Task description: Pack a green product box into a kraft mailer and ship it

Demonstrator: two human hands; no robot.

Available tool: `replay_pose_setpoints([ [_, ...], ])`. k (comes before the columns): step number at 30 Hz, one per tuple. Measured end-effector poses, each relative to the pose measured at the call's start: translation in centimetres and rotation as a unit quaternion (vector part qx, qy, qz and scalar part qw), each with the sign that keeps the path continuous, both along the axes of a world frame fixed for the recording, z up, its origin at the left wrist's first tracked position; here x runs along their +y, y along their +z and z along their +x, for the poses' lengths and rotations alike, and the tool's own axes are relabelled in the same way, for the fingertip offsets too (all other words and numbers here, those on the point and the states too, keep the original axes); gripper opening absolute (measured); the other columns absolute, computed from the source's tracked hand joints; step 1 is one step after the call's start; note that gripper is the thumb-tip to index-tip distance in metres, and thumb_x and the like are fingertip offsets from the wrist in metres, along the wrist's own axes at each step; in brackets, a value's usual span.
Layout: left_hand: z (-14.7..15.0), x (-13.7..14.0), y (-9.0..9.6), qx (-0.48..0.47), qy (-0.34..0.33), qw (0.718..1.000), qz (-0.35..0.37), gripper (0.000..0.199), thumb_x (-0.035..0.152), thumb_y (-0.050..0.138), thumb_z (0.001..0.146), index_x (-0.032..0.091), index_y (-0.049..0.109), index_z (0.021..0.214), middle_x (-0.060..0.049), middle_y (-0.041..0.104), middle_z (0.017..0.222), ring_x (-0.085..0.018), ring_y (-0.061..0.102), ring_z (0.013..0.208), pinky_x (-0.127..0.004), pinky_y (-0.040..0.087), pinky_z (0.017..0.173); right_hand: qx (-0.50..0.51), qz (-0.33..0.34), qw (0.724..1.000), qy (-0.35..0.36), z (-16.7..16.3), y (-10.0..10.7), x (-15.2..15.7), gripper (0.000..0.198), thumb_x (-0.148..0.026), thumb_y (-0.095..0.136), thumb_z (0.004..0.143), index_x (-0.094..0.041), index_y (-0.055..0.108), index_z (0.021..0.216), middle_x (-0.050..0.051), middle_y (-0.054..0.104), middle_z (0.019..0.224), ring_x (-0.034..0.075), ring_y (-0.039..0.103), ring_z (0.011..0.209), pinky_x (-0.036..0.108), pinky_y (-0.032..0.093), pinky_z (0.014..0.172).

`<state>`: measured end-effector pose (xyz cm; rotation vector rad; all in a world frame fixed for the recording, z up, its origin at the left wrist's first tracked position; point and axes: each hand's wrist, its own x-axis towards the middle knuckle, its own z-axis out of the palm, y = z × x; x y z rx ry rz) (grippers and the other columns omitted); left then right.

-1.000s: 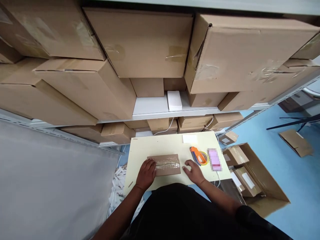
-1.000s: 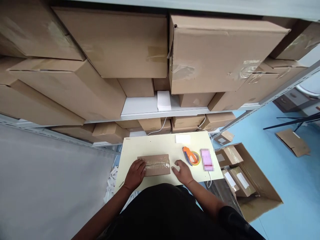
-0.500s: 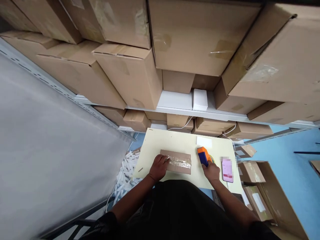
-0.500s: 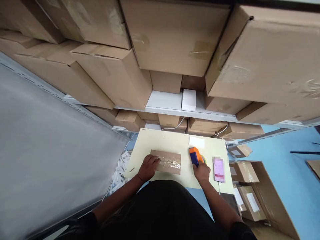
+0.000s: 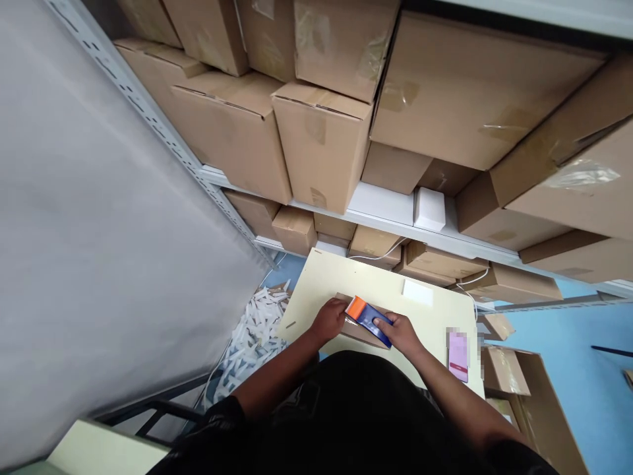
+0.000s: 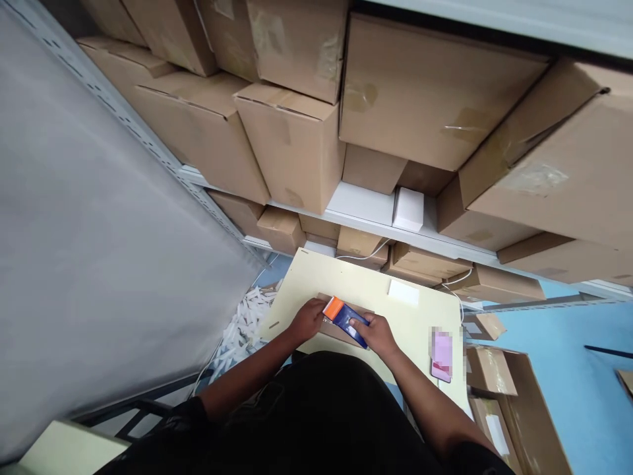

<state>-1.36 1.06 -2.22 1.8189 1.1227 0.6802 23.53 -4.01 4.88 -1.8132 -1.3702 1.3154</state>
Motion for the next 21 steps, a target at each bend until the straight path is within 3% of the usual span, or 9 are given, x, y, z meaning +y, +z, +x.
replay_pose_setpoints([
  [1, -0.4, 0.5, 0.5, -0.06, 0.023, 0.995, -0.071, 0.032, 0.028, 0.051, 0.096, 0.017, 0.078, 0.109, -0.012, 0.075, 0.112, -0.027, 0.065, 0.108, -0.044, 0.05, 0.1, -0.011, 0.001, 1.0, 0.005, -0.3, -0.4, 0.3, 0.053, -0.07, 0.069, 0.078, -0.02, 0.058, 0.06, -0.004, 0.051, 0.054, 0.013, 0.047, 0.055, 0.025, 0.037, 0.054],
  [3, -1.0, 1.3, 1.4, -0.164, 0.054, 0.961, -0.217, 0.04, 0.044, 0.052, 0.098, 0.017, 0.076, 0.114, -0.011, 0.076, 0.109, -0.025, 0.068, 0.099, -0.039, 0.054, 0.088, -0.026, 0.004, 1.0, 0.017, -0.5, -0.9, 0.6, 0.053, -0.069, 0.069, 0.079, -0.02, 0.058, 0.06, -0.004, 0.051, 0.054, 0.013, 0.047, 0.054, 0.025, 0.037, 0.054],
  [6, -1.2, 1.8, 2.5, -0.224, 0.048, 0.899, -0.374, 0.056, 0.064, 0.065, 0.088, 0.013, 0.076, 0.108, -0.01, 0.074, 0.091, -0.02, 0.066, 0.075, -0.032, 0.052, 0.067, -0.034, 0.007, 0.999, 0.041, -0.6, -0.9, 0.7, 0.051, -0.066, 0.07, 0.079, -0.02, 0.059, 0.061, -0.004, 0.052, 0.055, 0.013, 0.048, 0.055, 0.025, 0.038, 0.055],
  [9, -0.7, 1.3, 2.9, -0.265, 0.068, 0.854, -0.442, 0.061, 0.068, 0.077, 0.078, 0.011, 0.075, 0.098, -0.006, 0.07, 0.077, -0.015, 0.061, 0.065, -0.027, 0.048, 0.061, -0.03, 0.007, 0.999, 0.041, -0.6, -0.4, 0.7, 0.05, -0.065, 0.071, 0.079, -0.02, 0.059, 0.06, -0.003, 0.052, 0.055, 0.014, 0.049, 0.056, 0.026, 0.038, 0.055],
  [13, -0.3, 0.3, 2.7, -0.328, 0.1, 0.803, -0.488, 0.059, 0.065, 0.083, 0.074, 0.012, 0.073, 0.096, -0.005, 0.069, 0.077, -0.012, 0.06, 0.062, -0.024, 0.047, 0.06, -0.023, -0.003, 0.998, 0.052, -0.6, -0.3, 0.9, 0.05, -0.065, 0.073, 0.076, -0.02, 0.059, 0.06, -0.003, 0.052, 0.055, 0.014, 0.048, 0.055, 0.026, 0.037, 0.055],
  [17, -0.4, -0.1, 2.6, -0.287, 0.127, 0.819, -0.481, 0.042, 0.05, 0.085, 0.075, 0.013, 0.072, 0.089, -0.002, 0.068, 0.07, -0.012, 0.06, 0.06, -0.024, 0.047, 0.06, -0.025, 0.003, 0.997, 0.072, -0.5, -0.6, 0.8, 0.05, -0.066, 0.072, 0.078, -0.019, 0.063, 0.065, -0.003, 0.054, 0.057, 0.014, 0.049, 0.057, 0.026, 0.038, 0.057],
  [21, -0.2, -0.3, 3.2, -0.143, 0.141, 0.885, -0.421, 0.026, 0.043, 0.07, 0.086, 0.017, 0.069, 0.082, -0.002, 0.069, 0.065, -0.016, 0.063, 0.059, -0.027, 0.049, 0.058, -0.027, -0.013, 0.995, 0.097, -0.6, -0.6, 0.6, 0.049, -0.066, 0.07, 0.081, -0.019, 0.064, 0.066, -0.002, 0.056, 0.058, 0.014, 0.051, 0.057, 0.026, 0.038, 0.057],
])
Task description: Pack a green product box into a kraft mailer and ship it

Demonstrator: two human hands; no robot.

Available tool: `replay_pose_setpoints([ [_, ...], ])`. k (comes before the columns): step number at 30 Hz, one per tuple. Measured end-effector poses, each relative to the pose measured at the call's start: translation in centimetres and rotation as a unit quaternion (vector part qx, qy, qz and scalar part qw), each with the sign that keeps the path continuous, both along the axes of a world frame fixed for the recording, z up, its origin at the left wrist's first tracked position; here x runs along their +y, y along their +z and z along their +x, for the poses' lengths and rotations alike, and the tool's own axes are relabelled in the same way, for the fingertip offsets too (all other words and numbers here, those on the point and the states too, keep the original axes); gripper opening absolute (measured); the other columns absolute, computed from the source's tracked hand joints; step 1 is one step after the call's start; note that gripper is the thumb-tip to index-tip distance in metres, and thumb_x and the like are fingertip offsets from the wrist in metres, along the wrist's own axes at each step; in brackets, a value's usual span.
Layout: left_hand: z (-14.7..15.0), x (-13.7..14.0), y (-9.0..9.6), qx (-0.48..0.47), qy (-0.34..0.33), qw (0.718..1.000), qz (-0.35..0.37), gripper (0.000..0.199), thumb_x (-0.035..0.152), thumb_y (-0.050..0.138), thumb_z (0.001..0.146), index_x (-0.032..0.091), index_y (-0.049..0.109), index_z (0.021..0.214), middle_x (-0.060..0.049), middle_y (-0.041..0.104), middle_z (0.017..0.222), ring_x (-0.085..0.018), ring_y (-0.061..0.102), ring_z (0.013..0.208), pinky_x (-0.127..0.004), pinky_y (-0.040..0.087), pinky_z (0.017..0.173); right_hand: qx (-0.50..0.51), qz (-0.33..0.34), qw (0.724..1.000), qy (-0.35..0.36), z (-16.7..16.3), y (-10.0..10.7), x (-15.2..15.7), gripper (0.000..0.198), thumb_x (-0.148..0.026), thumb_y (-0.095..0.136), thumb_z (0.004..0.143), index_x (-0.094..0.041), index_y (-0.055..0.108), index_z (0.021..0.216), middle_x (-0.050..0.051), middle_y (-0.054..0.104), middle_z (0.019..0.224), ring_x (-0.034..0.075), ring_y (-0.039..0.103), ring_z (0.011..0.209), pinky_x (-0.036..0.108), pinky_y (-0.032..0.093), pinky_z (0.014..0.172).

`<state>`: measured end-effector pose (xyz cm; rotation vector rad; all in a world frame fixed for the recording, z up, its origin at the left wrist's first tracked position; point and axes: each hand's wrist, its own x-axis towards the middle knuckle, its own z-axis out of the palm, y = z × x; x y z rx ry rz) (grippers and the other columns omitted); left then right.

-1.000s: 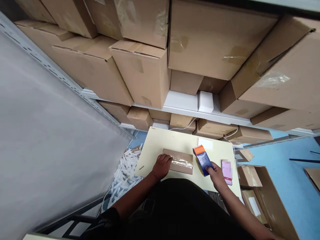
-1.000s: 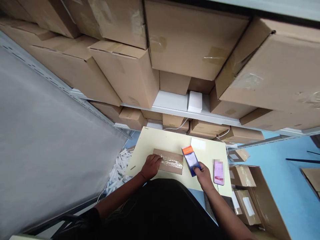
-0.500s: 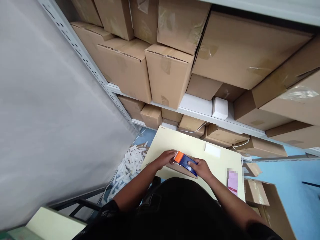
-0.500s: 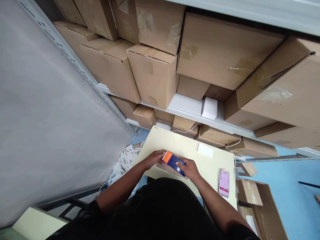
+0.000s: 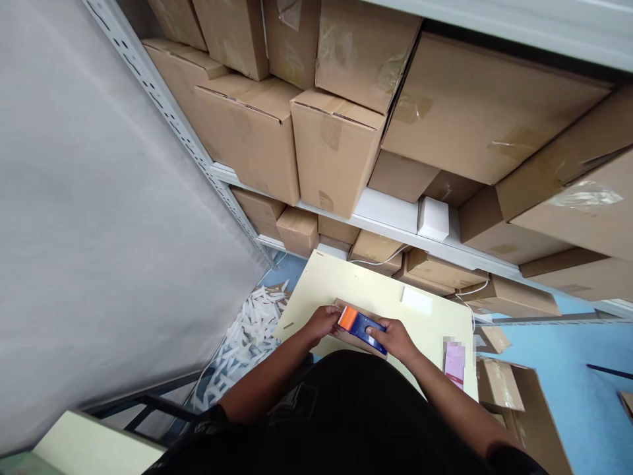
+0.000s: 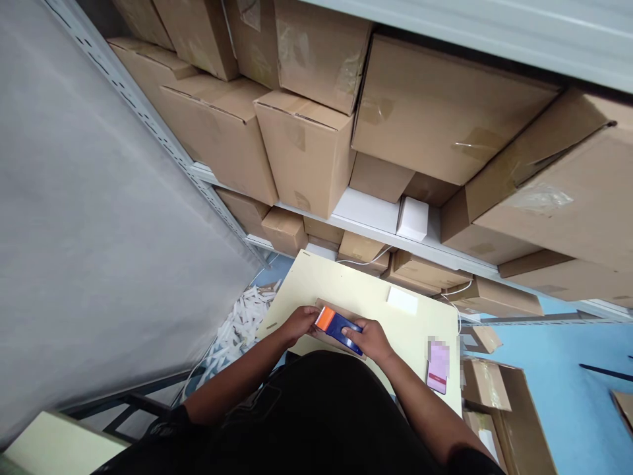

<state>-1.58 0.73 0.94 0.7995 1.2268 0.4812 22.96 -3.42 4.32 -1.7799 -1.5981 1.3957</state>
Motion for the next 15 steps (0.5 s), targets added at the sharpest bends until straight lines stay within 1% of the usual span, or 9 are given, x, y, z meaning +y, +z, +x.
replay_pose_setpoints([
  [2, -0.2, -0.2, 0.3, 0.072, -0.013, 0.996, 0.049, 0.025, 0.041, 0.064, 0.089, 0.019, 0.069, 0.082, -0.001, 0.068, 0.065, -0.018, 0.065, 0.06, -0.027, 0.049, 0.059, -0.018, 0.002, 1.0, 0.015, -0.1, 0.3, 0.0, 0.048, -0.064, 0.071, 0.081, -0.019, 0.062, 0.065, -0.003, 0.055, 0.058, 0.014, 0.05, 0.057, 0.026, 0.037, 0.056],
  [4, -1.0, -0.3, 0.4, 0.122, -0.018, 0.986, 0.11, 0.024, 0.04, 0.061, 0.091, 0.02, 0.069, 0.081, -0.001, 0.068, 0.065, -0.018, 0.066, 0.062, -0.027, 0.048, 0.061, -0.048, 0.007, 0.999, 0.024, -0.3, 0.8, 0.1, 0.047, -0.062, 0.071, 0.081, -0.02, 0.06, 0.063, -0.004, 0.053, 0.057, 0.013, 0.05, 0.056, 0.026, 0.036, 0.055],
  [7, -3.5, -0.2, -0.3, 0.191, -0.011, 0.963, 0.189, 0.026, 0.037, 0.054, 0.093, 0.02, 0.071, 0.083, -0.002, 0.07, 0.07, -0.019, 0.067, 0.066, -0.028, 0.047, 0.066, -0.091, 0.008, 0.995, 0.036, -0.2, 1.5, 0.3, 0.049, -0.063, 0.069, 0.083, -0.021, 0.057, 0.061, -0.004, 0.052, 0.056, 0.014, 0.051, 0.056, 0.025, 0.035, 0.055],
  [11, -6.8, 0.3, -2.6, 0.252, 0.001, 0.939, 0.235, 0.027, 0.036, 0.051, 0.095, 0.02, 0.072, 0.09, -0.003, 0.074, 0.079, -0.019, 0.07, 0.074, -0.029, 0.049, 0.071, -0.126, 0.007, 0.991, 0.04, 0.1, 2.0, 0.2, 0.051, -0.067, 0.068, 0.082, -0.022, 0.058, 0.059, -0.003, 0.053, 0.054, 0.015, 0.052, 0.055, 0.026, 0.034, 0.054],
  [13, -7.1, 0.4, -4.1, 0.272, -0.008, 0.929, 0.251, 0.027, 0.037, 0.051, 0.096, 0.02, 0.072, 0.091, -0.003, 0.074, 0.08, -0.019, 0.07, 0.078, -0.029, 0.049, 0.074, -0.135, 0.005, 0.99, 0.032, 0.0, 2.0, 0.1, 0.052, -0.068, 0.067, 0.082, -0.022, 0.059, 0.059, -0.002, 0.054, 0.053, 0.015, 0.052, 0.054, 0.027, 0.034, 0.054],
  [15, -6.2, 0.3, -5.5, 0.291, -0.01, 0.921, 0.258, 0.029, 0.035, 0.048, 0.099, 0.02, 0.071, 0.092, -0.004, 0.074, 0.082, -0.019, 0.07, 0.08, -0.029, 0.05, 0.077, -0.151, 0.005, 0.988, 0.026, -0.3, 1.9, 0.3, 0.052, -0.069, 0.066, 0.083, -0.023, 0.061, 0.059, -0.001, 0.055, 0.052, 0.016, 0.054, 0.053, 0.027, 0.035, 0.054],
])
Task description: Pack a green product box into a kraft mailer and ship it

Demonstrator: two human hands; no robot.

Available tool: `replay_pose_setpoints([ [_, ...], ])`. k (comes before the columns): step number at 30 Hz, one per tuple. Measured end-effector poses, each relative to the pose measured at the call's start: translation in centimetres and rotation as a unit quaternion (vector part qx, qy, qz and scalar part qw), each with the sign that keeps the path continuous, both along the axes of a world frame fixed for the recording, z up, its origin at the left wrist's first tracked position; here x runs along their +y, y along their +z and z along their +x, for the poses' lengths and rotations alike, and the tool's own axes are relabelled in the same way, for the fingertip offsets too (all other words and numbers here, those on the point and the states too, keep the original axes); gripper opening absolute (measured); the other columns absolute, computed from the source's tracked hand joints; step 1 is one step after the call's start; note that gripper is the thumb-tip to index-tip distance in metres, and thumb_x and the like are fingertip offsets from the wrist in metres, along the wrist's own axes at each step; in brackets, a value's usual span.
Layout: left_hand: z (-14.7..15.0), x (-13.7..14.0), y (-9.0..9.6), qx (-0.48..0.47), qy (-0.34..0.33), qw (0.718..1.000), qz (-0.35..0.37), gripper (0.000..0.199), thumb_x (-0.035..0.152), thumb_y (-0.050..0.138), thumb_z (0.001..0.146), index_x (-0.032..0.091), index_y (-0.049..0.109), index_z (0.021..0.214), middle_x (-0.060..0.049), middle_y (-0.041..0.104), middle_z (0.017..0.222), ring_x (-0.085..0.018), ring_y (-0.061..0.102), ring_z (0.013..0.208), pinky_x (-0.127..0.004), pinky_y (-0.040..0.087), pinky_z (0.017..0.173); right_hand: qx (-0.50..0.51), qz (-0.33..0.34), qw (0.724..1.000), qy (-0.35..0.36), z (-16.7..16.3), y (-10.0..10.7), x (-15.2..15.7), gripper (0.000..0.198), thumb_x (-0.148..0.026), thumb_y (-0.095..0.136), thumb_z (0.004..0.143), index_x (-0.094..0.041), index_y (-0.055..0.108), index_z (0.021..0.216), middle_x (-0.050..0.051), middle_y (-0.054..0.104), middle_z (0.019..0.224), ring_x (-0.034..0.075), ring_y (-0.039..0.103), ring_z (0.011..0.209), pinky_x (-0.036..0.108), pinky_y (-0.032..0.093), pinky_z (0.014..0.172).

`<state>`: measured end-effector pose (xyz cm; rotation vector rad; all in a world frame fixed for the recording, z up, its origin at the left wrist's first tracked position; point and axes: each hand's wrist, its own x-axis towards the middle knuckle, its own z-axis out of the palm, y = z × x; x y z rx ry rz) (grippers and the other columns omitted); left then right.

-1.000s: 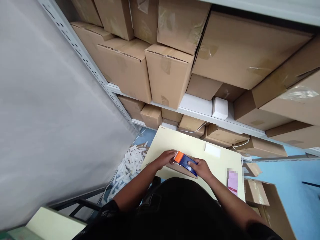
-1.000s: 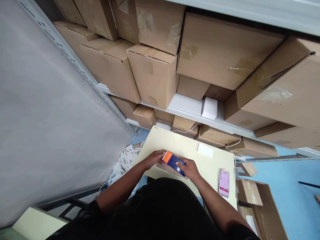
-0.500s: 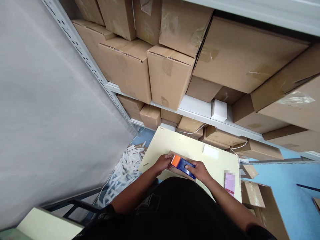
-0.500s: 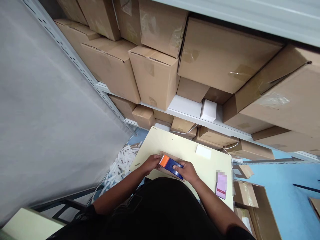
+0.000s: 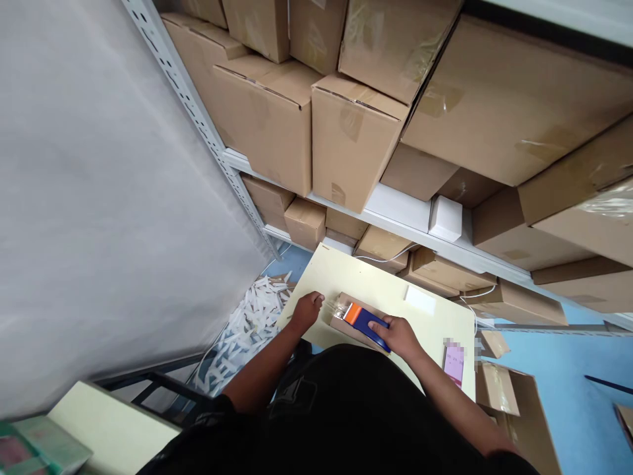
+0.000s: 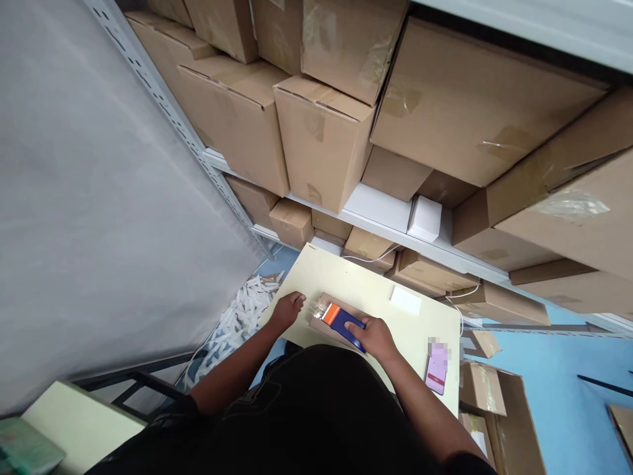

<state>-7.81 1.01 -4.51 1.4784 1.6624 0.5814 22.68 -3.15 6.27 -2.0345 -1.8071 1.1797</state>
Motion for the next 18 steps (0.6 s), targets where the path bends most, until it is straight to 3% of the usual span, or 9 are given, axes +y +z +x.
replay_pose_setpoints([
  [5, 3.5, -0.7, -2.6, 0.037, -0.029, 0.999, 0.009, 0.035, 0.033, 0.04, 0.103, 0.019, 0.07, 0.092, -0.009, 0.074, 0.089, -0.023, 0.07, 0.089, -0.034, 0.051, 0.085, -0.036, -0.001, 0.999, -0.003, -1.2, 0.5, 0.5, 0.052, -0.069, 0.064, 0.087, -0.023, 0.069, 0.065, 0.001, 0.064, 0.057, 0.018, 0.06, 0.057, 0.027, 0.037, 0.057],
  [9, 3.6, 0.3, -3.3, 0.051, -0.095, 0.994, 0.03, 0.037, 0.029, 0.037, 0.102, 0.016, 0.071, 0.097, -0.015, 0.074, 0.101, -0.028, 0.069, 0.101, -0.043, 0.052, 0.094, -0.065, -0.014, 0.998, -0.001, -1.8, 1.2, 1.0, 0.051, -0.069, 0.064, 0.088, -0.022, 0.076, 0.073, 0.003, 0.071, 0.064, 0.018, 0.065, 0.063, 0.027, 0.039, 0.06],
  [11, 2.8, 1.5, -2.9, 0.077, -0.129, 0.987, 0.053, 0.034, 0.028, 0.045, 0.097, 0.013, 0.07, 0.114, -0.018, 0.072, 0.116, -0.031, 0.067, 0.113, -0.047, 0.051, 0.101, -0.069, -0.027, 0.997, 0.002, -1.8, 1.4, 1.3, 0.052, -0.07, 0.063, 0.089, -0.022, 0.08, 0.08, 0.003, 0.074, 0.07, 0.019, 0.068, 0.068, 0.026, 0.04, 0.062],
  [14, 1.4, 3.1, -1.4, 0.152, -0.188, 0.965, 0.101, 0.063, 0.02, 0.055, 0.084, 0.01, 0.055, 0.146, -0.019, 0.06, 0.147, -0.035, 0.055, 0.137, -0.051, 0.046, 0.114, -0.088, -0.035, 0.995, 0.012, -2.0, 1.6, 1.5, 0.057, -0.075, 0.06, 0.089, -0.023, 0.082, 0.087, 0.005, 0.077, 0.077, 0.02, 0.07, 0.075, 0.026, 0.042, 0.064],
  [18, 1.1, 3.0, 0.4, 0.125, -0.347, 0.912, 0.181, 0.083, 0.02, 0.059, 0.082, 0.018, 0.038, 0.162, -0.01, 0.038, 0.169, -0.03, 0.036, 0.155, -0.045, 0.038, 0.125, -0.101, -0.038, 0.994, 0.025, -2.1, 1.9, 1.9, 0.06, -0.078, 0.059, 0.089, -0.024, 0.084, 0.094, 0.006, 0.08, 0.085, 0.022, 0.072, 0.083, 0.027, 0.044, 0.068],
])
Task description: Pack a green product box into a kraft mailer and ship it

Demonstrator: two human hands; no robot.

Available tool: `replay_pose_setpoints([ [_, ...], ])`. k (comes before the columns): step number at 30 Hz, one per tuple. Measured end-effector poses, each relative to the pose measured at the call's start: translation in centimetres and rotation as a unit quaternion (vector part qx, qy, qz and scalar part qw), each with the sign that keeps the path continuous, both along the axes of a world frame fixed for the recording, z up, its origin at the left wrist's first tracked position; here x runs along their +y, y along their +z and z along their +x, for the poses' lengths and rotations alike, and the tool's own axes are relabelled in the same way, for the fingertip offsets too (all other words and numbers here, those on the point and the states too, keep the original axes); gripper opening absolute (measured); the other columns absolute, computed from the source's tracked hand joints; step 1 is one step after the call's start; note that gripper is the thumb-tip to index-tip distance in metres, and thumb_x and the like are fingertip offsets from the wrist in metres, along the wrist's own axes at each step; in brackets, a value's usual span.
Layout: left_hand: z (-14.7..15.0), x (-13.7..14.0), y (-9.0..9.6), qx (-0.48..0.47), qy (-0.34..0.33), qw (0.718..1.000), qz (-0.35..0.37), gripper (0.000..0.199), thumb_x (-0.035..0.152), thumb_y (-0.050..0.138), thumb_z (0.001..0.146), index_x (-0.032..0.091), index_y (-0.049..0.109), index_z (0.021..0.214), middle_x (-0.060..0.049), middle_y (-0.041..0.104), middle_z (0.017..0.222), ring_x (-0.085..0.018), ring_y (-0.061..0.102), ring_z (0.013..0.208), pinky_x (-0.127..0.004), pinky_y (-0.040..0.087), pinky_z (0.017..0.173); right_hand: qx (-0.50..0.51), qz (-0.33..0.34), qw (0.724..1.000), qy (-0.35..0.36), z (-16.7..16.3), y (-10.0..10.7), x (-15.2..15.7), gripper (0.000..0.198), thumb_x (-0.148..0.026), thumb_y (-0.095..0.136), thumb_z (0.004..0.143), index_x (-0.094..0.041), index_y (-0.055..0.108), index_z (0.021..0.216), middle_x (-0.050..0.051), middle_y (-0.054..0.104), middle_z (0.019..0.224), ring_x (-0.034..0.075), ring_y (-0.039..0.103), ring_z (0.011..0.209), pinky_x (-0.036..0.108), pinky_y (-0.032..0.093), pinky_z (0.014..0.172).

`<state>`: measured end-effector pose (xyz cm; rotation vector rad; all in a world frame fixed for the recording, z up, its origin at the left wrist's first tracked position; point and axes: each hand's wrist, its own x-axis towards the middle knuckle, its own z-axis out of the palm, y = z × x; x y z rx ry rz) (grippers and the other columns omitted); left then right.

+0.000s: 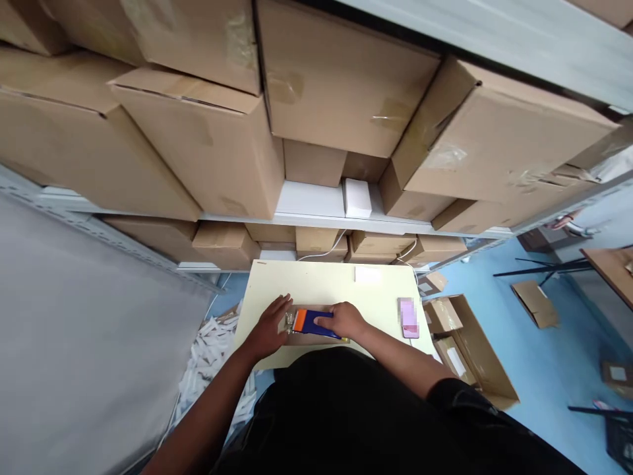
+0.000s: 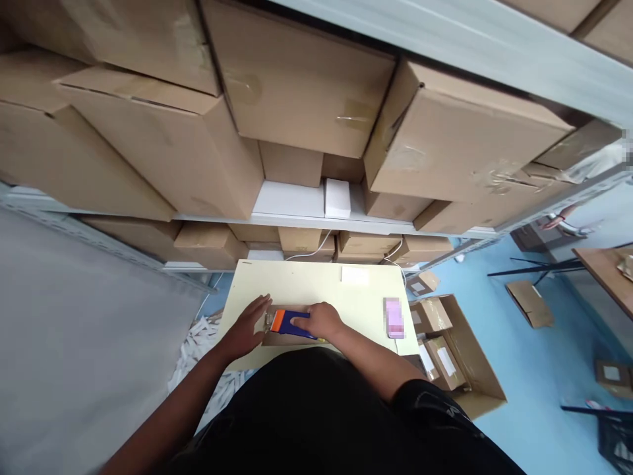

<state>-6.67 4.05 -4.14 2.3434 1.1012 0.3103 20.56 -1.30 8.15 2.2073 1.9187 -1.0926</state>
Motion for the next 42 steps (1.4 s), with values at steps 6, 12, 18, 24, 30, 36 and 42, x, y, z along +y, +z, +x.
replay_pose_setpoints([
  [6, 2.2, -2.0, -1.1, 0.043, -0.026, 0.995, 0.087, 0.11, 0.069, 0.072, 0.08, 0.015, 0.03, 0.166, -0.021, 0.027, 0.171, -0.044, 0.029, 0.157, -0.061, 0.026, 0.125, -0.003, -0.01, 1.0, 0.006, 0.5, 0.0, 1.2, 0.067, -0.082, 0.056, 0.088, -0.025, 0.084, 0.105, 0.01, 0.081, 0.1, 0.027, 0.074, 0.094, 0.03, 0.048, 0.074],
  [12, 2.4, -1.7, -1.2, 0.063, -0.047, 0.99, 0.118, 0.109, 0.077, 0.064, 0.083, 0.012, 0.033, 0.165, -0.023, 0.028, 0.17, -0.043, 0.028, 0.157, -0.06, 0.02, 0.127, 0.017, -0.04, 0.999, 0.027, 1.9, 0.3, 1.9, 0.068, -0.084, 0.063, 0.081, -0.021, 0.083, 0.097, 0.011, 0.08, 0.093, 0.025, 0.073, 0.084, 0.028, 0.044, 0.065],
  [18, 2.6, -1.7, -0.4, 0.078, -0.042, 0.992, 0.09, 0.111, 0.076, 0.069, 0.08, 0.013, 0.034, 0.165, -0.022, 0.026, 0.171, -0.041, 0.03, 0.157, -0.057, 0.02, 0.128, 0.073, -0.026, 0.997, -0.031, 7.8, 0.3, -0.7, 0.055, -0.076, 0.068, 0.082, -0.022, 0.08, 0.077, 0.005, 0.075, 0.073, 0.02, 0.067, 0.069, 0.027, 0.041, 0.062],
  [24, 2.8, -1.7, -0.2, 0.097, -0.043, 0.991, 0.085, 0.111, 0.074, 0.069, 0.081, 0.013, 0.031, 0.165, -0.022, 0.025, 0.172, -0.039, 0.029, 0.158, -0.055, 0.02, 0.128, 0.083, -0.038, 0.984, -0.152, 18.6, -1.7, -6.6, 0.051, -0.07, 0.072, 0.077, -0.022, 0.068, 0.059, 0.004, 0.066, 0.055, 0.02, 0.062, 0.057, 0.029, 0.036, 0.055],
  [30, 3.1, -1.7, -0.1, 0.108, -0.044, 0.99, 0.081, 0.114, 0.074, 0.071, 0.08, 0.012, 0.028, 0.166, -0.023, 0.026, 0.171, -0.039, 0.027, 0.158, -0.054, 0.022, 0.128, 0.051, -0.051, 0.986, -0.15, 21.4, -4.6, -8.0, 0.049, -0.069, 0.072, 0.078, -0.022, 0.07, 0.066, 0.007, 0.071, 0.063, 0.021, 0.064, 0.061, 0.029, 0.037, 0.057],
  [36, 3.0, -1.7, -0.4, 0.103, -0.051, 0.99, 0.084, 0.116, 0.071, 0.072, 0.081, 0.011, 0.023, 0.167, -0.024, 0.024, 0.172, -0.04, 0.026, 0.158, -0.055, 0.023, 0.128, 0.014, -0.106, 0.987, -0.119, 17.6, -7.3, -3.1, 0.053, -0.069, 0.076, 0.075, -0.019, 0.07, 0.06, 0.012, 0.073, 0.07, 0.023, 0.067, 0.068, 0.031, 0.042, 0.062],
  [42, 2.8, -1.6, -1.1, 0.082, -0.045, 0.991, 0.091, 0.118, 0.068, 0.073, 0.081, 0.011, 0.017, 0.168, -0.024, 0.021, 0.172, -0.041, 0.025, 0.159, -0.054, 0.028, 0.127, 0.196, -0.2, 0.905, -0.321, 17.1, -9.7, -2.2, 0.036, -0.051, 0.085, 0.071, -0.016, 0.074, 0.069, 0.005, 0.074, 0.068, 0.019, 0.067, 0.063, 0.028, 0.051, 0.062],
])
